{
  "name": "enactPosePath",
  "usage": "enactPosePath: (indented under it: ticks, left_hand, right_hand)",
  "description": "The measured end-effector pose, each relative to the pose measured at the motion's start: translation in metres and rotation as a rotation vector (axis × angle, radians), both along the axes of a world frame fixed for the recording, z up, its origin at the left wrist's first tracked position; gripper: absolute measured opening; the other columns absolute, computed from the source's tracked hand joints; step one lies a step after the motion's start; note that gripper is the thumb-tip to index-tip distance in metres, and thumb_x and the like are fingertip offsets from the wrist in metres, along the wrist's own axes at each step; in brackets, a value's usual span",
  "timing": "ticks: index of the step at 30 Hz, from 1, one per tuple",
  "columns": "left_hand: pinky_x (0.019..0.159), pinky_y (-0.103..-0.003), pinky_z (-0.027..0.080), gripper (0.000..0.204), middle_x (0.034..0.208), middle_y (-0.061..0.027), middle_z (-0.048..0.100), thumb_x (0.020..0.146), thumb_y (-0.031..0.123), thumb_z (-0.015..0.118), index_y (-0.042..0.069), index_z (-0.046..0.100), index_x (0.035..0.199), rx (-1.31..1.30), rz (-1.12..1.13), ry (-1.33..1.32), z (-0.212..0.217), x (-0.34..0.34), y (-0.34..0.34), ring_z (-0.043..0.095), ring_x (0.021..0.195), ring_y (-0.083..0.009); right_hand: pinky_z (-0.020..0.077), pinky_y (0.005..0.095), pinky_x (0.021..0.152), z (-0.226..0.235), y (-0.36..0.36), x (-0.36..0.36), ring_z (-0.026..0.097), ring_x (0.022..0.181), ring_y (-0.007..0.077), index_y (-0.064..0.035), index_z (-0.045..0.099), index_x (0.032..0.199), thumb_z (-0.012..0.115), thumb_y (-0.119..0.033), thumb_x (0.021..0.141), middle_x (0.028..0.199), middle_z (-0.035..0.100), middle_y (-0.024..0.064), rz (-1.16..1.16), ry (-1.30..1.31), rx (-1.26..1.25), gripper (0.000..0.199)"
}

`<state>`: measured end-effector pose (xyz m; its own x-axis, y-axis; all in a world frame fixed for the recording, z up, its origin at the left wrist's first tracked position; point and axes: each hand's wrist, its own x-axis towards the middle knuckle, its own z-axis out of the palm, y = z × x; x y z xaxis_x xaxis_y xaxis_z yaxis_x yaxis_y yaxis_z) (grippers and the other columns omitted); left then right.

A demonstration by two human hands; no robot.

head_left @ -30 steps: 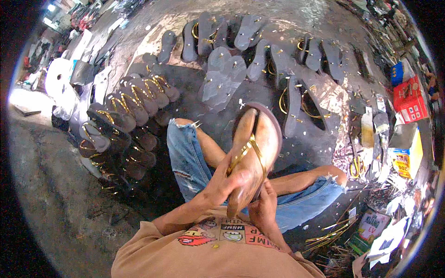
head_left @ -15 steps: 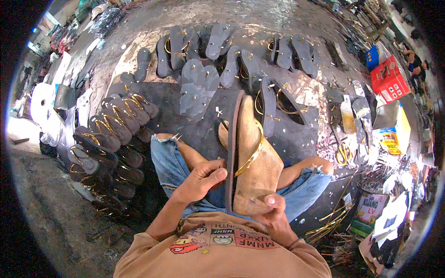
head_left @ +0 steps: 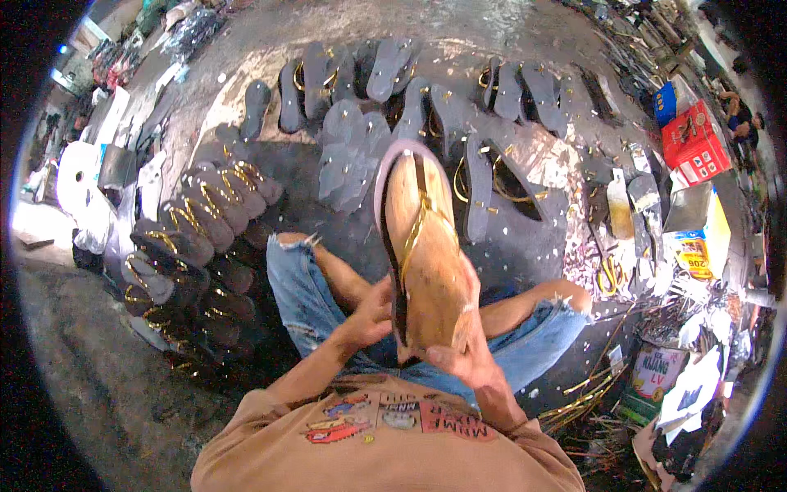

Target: The person sits on the ground and repeatedly picks up a dark sandal sole and a gold-colored strap. They align the strap with the sole and press it into place, then set the assembled sandal aside. This process is repeated for multiple sandals.

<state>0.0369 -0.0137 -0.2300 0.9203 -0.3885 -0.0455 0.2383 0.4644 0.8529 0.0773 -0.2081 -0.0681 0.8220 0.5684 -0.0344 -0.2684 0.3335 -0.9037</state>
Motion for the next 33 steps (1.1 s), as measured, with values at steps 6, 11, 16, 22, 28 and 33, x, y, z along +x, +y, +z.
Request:
enactPosePath:
  ticks: [6,11,16,22,28,33]
  left_hand:
    - [0.121,-0.046,0.042,0.083,0.16,-0.0101,0.05,0.103,0.067,0.049,0.01,0.035,0.163,-0.475,0.179,0.489,0.113,0.032,-0.002,0.053,0.143,-0.0264]
    - [0.108,-0.047,0.052,0.078,0.148,-0.0135,0.059,0.105,0.071,0.039,0.012,0.048,0.154,-0.347,0.482,0.668,0.114,0.062,0.013,0.061,0.132,-0.0289]
    - [0.075,-0.036,0.048,0.07,0.123,-0.014,0.061,0.107,0.063,0.047,0.006,0.05,0.147,-0.71,0.324,0.46,0.078,0.048,0.058,0.053,0.094,-0.0198]
    - [0.076,-0.032,0.045,0.082,0.126,-0.0116,0.05,0.101,0.068,0.054,0.009,0.037,0.155,-0.941,0.02,0.346,0.091,0.035,0.012,0.048,0.094,-0.0174]
    - [0.079,-0.032,0.048,0.077,0.13,-0.0106,0.056,0.096,0.038,0.075,0.007,0.039,0.156,-0.781,-0.542,0.424,0.049,0.02,0.006,0.053,0.098,-0.0166]
    - [0.089,-0.035,0.056,0.069,0.129,-0.0102,0.065,0.089,0.019,0.081,-0.002,0.05,0.148,0.036,-0.29,0.369,0.113,0.005,0.02,0.064,0.109,-0.0174]
  right_hand:
    - [0.0107,0.0475,0.13,-0.017,0.029,-0.006,0.003,0.162,0.0399,-0.0008,-0.02,0.164,0.075,-0.008,0.088,0.173,0.001,0.0276,-0.116,-0.23,-0.325,0.122]
    - [0.0107,0.0462,0.131,-0.008,0.011,-0.012,0.005,0.163,0.0353,-0.0074,-0.015,0.168,0.077,-0.005,0.08,0.174,0.003,0.0234,-0.103,0.032,-0.195,0.127]
    - [0.0086,0.0458,0.131,-0.051,-0.042,0.022,0.01,0.162,0.0332,-0.0011,0.006,0.168,0.064,-0.014,0.086,0.173,0.015,0.0182,-0.518,-0.127,-0.578,0.101]
    - [0.0214,0.0541,0.128,-0.138,-0.055,0.083,0.022,0.154,0.0549,0.0014,0.023,0.161,0.066,-0.008,0.088,0.165,0.026,0.0334,-0.593,-0.413,-1.188,0.086]
    - [0.0285,0.0531,0.124,0.013,-0.014,0.085,0.041,0.149,0.0449,-0.0065,0.049,0.152,0.09,-0.02,0.076,0.156,0.049,0.0258,-0.442,-1.147,-0.912,0.088]
    - [0.0492,0.0403,0.105,0.012,-0.006,0.125,0.068,0.122,0.0258,-0.0056,0.074,0.125,0.094,-0.039,0.076,0.131,0.073,0.0099,-0.149,-0.6,-0.677,0.063]
